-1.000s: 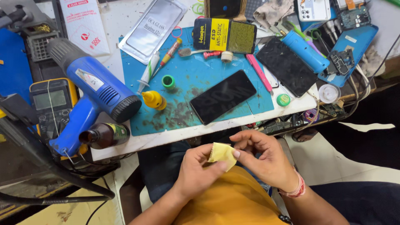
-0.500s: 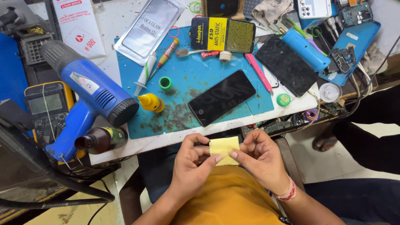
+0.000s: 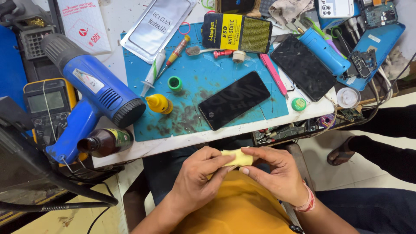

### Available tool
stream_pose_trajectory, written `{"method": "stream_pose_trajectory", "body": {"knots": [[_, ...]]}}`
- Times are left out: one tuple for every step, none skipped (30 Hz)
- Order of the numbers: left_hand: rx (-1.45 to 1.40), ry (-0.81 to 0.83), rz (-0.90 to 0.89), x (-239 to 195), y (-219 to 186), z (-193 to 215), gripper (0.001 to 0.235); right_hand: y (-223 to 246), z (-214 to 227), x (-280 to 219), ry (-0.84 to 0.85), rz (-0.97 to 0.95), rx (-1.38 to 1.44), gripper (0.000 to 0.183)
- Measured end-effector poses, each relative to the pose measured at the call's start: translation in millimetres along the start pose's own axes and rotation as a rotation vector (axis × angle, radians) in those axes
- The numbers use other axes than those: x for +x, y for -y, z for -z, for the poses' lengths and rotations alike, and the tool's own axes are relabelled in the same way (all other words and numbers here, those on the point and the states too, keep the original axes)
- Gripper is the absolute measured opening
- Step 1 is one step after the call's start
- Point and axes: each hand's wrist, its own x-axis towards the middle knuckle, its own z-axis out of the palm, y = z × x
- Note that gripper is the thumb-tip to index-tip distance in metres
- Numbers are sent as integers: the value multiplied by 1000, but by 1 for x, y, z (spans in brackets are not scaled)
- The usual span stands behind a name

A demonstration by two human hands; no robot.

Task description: The person cleans the back of a smartphone with a cloth, applies liquid from a bottle, and wipes the screen. They then open a package, remove a thin film, and place it on the phone's screen. Finally, they open the phone's back cover to reveal the internal components.

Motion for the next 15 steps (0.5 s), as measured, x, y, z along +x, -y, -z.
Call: {"method": "stream_pose_trajectory", "body": {"knots": [[-1,-7,-11,0,2,1,26,1,2,3,15,43,-33,36],[-5,-11,-15,-1,4,2,25,2,4,5,30,79,-63,31],[-9,-15,-20,-2,5,2,23,3,4,6,44,116,-93,26],[-58,-15,-48,-1,7,2,21,6,4,8,35,148,-103,23],[-108,-15,-76,0,9,2,20,8,4,8,25,181,-113,20],[-160,-15,-98,0,11,1,18,11,4,8,20,208,-121,18],[-263,16,42,-2,11,-2,17,11,3,8,57,123,-10,22],[-363,52,175,-3,12,-4,16,9,3,10,87,43,98,26],[-463,90,309,-2,12,-6,16,6,3,11,116,-37,206,31],[-441,90,282,-3,13,-6,18,3,1,10,83,-74,183,26],[-418,90,256,-4,14,-5,20,1,-2,7,50,-111,160,20],[-395,86,227,-4,15,-4,22,0,-3,7,20,-145,136,15],[-365,18,213,-2,16,-7,22,1,-4,6,-33,-11,-1,19],[-337,-52,205,-2,17,-12,21,4,-6,4,-82,118,-138,22],[-309,-122,197,-3,17,-18,21,8,-9,2,-131,247,-274,26]]}}
